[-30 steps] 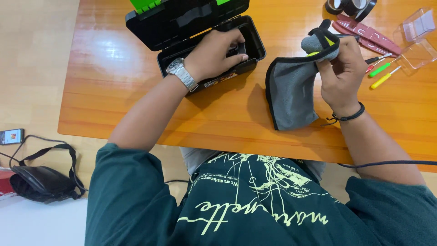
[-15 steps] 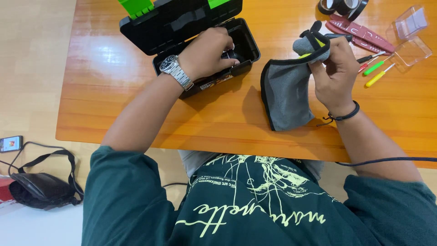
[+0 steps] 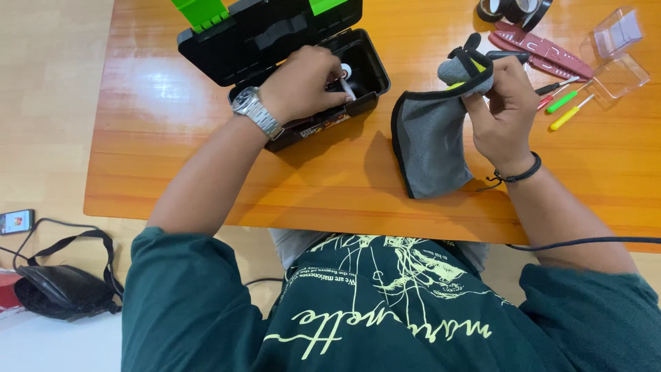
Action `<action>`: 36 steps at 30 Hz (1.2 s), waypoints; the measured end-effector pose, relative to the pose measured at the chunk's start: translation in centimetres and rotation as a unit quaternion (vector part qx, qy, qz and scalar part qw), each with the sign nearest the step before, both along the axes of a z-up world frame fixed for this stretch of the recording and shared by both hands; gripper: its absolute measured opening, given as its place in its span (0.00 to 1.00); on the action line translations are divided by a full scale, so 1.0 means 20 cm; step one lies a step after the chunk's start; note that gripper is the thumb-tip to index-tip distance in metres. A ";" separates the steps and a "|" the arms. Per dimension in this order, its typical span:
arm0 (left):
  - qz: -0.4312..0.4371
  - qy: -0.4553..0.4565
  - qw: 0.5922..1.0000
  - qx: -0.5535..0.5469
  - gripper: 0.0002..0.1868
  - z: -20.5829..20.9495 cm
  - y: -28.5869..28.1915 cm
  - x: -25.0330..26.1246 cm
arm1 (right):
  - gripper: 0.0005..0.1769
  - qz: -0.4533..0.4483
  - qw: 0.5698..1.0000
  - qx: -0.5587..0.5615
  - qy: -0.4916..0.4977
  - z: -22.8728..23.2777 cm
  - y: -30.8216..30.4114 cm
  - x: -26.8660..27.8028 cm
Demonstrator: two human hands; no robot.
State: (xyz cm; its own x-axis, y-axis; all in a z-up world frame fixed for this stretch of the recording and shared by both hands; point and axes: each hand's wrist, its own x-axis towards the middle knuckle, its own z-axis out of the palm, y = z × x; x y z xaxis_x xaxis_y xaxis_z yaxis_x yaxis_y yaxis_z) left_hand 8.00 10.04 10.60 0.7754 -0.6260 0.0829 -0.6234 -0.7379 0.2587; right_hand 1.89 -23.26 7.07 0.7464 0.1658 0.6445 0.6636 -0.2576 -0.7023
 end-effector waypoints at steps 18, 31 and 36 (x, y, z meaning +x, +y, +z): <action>-0.048 0.024 0.998 0.024 0.15 -0.01 0.00 0.00 | 0.06 0.001 1.000 -0.007 0.003 0.00 0.01 -0.01; -0.030 -0.011 0.999 0.026 0.04 -0.11 -0.04 0.08 | 0.06 -0.004 1.000 -0.012 -0.010 0.02 0.01 0.00; 0.005 0.043 0.997 0.069 0.11 -0.01 -0.07 0.01 | 0.09 0.037 0.999 -0.022 0.002 0.02 0.00 -0.01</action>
